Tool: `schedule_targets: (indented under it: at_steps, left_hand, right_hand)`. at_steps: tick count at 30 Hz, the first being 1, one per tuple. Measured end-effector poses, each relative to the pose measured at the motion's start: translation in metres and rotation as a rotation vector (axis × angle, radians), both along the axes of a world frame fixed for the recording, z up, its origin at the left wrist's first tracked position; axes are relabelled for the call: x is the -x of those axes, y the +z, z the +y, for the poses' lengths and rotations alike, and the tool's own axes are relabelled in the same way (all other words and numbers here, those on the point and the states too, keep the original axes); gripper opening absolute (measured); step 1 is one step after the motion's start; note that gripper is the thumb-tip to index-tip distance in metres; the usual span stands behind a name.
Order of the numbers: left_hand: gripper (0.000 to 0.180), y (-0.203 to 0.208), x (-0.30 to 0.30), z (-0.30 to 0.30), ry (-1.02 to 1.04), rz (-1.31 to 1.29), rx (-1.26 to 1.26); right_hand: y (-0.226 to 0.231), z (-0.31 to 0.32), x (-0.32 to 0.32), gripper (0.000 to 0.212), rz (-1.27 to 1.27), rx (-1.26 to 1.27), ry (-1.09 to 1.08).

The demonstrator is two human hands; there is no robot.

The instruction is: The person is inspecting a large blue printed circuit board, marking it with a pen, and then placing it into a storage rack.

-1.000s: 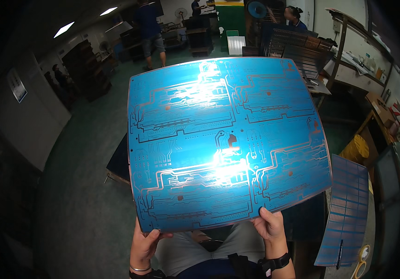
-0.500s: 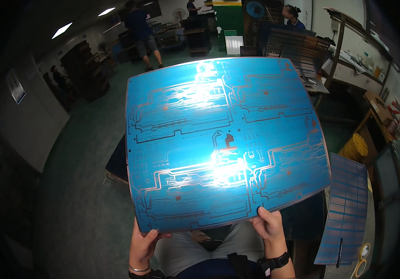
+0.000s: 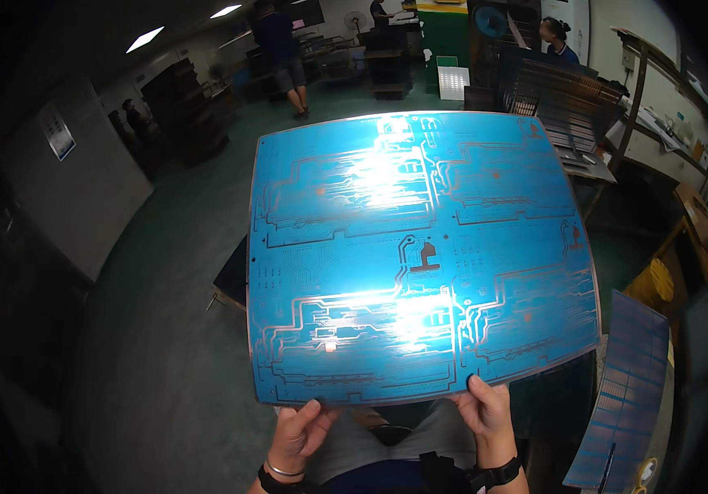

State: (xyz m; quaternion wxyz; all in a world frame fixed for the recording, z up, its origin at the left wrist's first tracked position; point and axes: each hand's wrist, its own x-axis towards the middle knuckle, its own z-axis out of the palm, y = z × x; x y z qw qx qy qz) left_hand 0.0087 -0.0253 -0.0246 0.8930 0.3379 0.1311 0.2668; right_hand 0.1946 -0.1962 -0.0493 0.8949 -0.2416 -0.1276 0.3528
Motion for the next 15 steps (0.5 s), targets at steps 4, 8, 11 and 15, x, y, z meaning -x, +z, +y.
schedule_targets:
  at_steps: [4, 8, 11, 15]
  left_hand:
    - [0.045, 0.000, 0.006, 0.003, 0.028, -0.013, 0.092]
    - [0.045, -0.009, 0.018, 0.014, 0.080, -0.061, 0.158]
    - [0.044, -0.010, 0.028, 0.027, 0.153, -0.072, 0.141]
    - [0.045, -0.014, 0.045, 0.044, 0.212, -0.081, 0.115]
  right_hand:
    - [-0.002, 0.005, 0.006, 0.046, -0.019, 0.005, 0.059]
    - [0.002, 0.004, -0.003, 0.045, 0.036, 0.038, -0.101]
    - [-0.007, -0.020, -0.032, 0.039, 0.101, -0.040, -0.323]
    - [-0.012, -0.055, -0.058, 0.035, 0.059, -0.002, -0.421]
